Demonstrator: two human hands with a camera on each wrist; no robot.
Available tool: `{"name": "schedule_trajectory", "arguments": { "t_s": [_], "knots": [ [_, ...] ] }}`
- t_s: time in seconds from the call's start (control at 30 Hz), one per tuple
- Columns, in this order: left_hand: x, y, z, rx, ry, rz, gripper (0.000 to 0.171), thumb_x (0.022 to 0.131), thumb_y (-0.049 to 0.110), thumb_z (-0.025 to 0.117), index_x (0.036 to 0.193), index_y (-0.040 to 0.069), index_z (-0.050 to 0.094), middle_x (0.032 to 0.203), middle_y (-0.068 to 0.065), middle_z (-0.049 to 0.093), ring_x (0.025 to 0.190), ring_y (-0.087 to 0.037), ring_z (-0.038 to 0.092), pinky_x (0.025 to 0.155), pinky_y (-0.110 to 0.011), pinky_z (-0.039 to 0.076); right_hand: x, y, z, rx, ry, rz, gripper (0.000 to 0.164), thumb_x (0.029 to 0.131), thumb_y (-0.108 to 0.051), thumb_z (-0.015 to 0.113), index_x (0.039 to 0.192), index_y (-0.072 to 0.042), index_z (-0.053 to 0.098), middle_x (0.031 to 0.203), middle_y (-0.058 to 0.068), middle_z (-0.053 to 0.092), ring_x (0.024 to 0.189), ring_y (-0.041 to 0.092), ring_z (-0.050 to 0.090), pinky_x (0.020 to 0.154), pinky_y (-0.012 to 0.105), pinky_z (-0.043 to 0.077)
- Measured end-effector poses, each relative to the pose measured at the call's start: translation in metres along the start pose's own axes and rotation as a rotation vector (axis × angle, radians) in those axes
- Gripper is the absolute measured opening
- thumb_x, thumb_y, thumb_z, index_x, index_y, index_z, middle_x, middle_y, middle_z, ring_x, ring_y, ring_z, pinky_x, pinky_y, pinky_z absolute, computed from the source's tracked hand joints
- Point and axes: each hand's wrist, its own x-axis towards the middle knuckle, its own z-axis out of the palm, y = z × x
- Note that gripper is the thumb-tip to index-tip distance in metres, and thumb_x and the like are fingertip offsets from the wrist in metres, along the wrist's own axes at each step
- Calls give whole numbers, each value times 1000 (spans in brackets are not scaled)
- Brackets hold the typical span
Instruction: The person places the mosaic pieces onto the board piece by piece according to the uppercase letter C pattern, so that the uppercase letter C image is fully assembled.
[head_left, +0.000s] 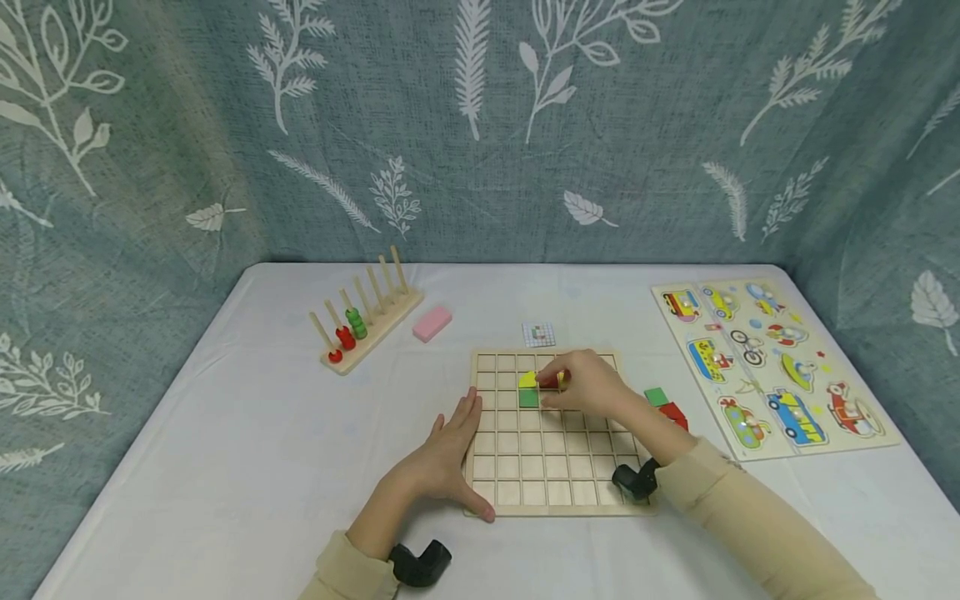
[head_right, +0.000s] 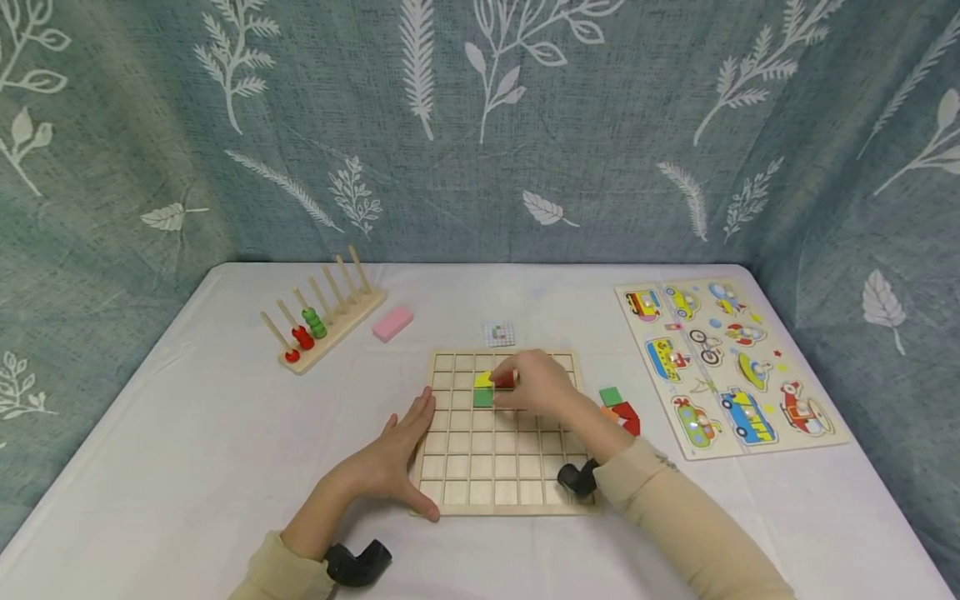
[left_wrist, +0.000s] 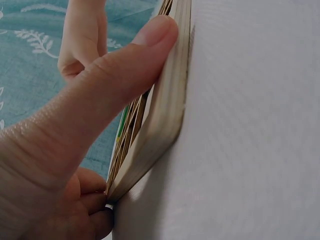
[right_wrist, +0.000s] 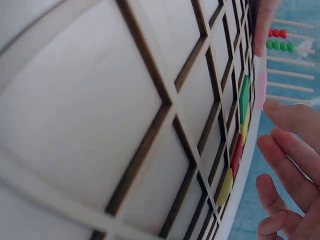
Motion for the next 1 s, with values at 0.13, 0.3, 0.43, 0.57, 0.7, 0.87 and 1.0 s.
{"name": "schedule_trajectory", "arguments": {
  "t_s": [0.13, 0.3, 0.43, 0.57, 0.7, 0.87, 1.0],
  "knots": [
    [0, 1, 0, 1, -2, -4, 140, 43, 38, 91, 143, -6, 5, 151, -17, -4, 139, -27, -1, 109, -51, 4, -5, 3, -6, 5, 12, 7, 26, 73, -17, 76, 98, -11, 72, 104, 3, 66, 79, 17, 51, 63, 29, 43],
    [0, 1, -1, 2, 2, -4, 140, 42, 38, 91, 143, -6, 5, 151, -17, -4, 139, -27, -1, 109, -50, 4, -11, 9, -14, 21, 28, 24, 25, 74, -15, 75, 98, -10, 72, 100, 2, 67, 77, 18, 50, 59, 28, 42],
    [0, 1, -1, 6, 6, 0, 140, 42, 38, 91, 143, -7, 6, 151, -17, -2, 139, -27, 0, 109, -50, 5, -19, 14, -20, 29, 47, 35, 26, 74, -15, 75, 99, -9, 71, 98, 2, 68, 82, 21, 52, 62, 29, 43],
    [0, 0, 0, -1, 3, 6, 139, 43, 38, 91, 143, -8, 7, 151, -18, -2, 139, -27, 0, 109, -51, 5, -25, 22, -25, 24, 62, 35, 28, 74, -15, 76, 100, -7, 71, 97, 3, 68, 82, 21, 53, 62, 29, 43],
    [-1, 0, 0, 2, 2, 9, 139, 43, 39, 91, 143, -8, 7, 151, -18, -2, 139, -27, -1, 108, -52, 6, -31, 29, -31, 20, 68, 45, 28, 74, -16, 76, 100, -7, 70, 97, 5, 67, 82, 23, 52, 61, 29, 43],
    [-1, 0, -1, 8, 8, 7, 139, 43, 39, 91, 143, -8, 7, 151, -18, -2, 139, -28, 0, 109, -51, 5, -39, 37, -40, 9, 83, 55, 29, 74, -16, 75, 101, -5, 70, 98, 6, 67, 83, 25, 52, 61, 30, 42],
    [-1, 1, -1, 11, 5, 3, 138, 43, 38, 91, 143, -8, 7, 151, -18, -2, 139, -27, 0, 109, -50, 5, -45, 44, -44, 3, 104, 55, 29, 75, -15, 75, 101, -4, 70, 99, 7, 67, 84, 25, 53, 62, 29, 43]
  ]
}}
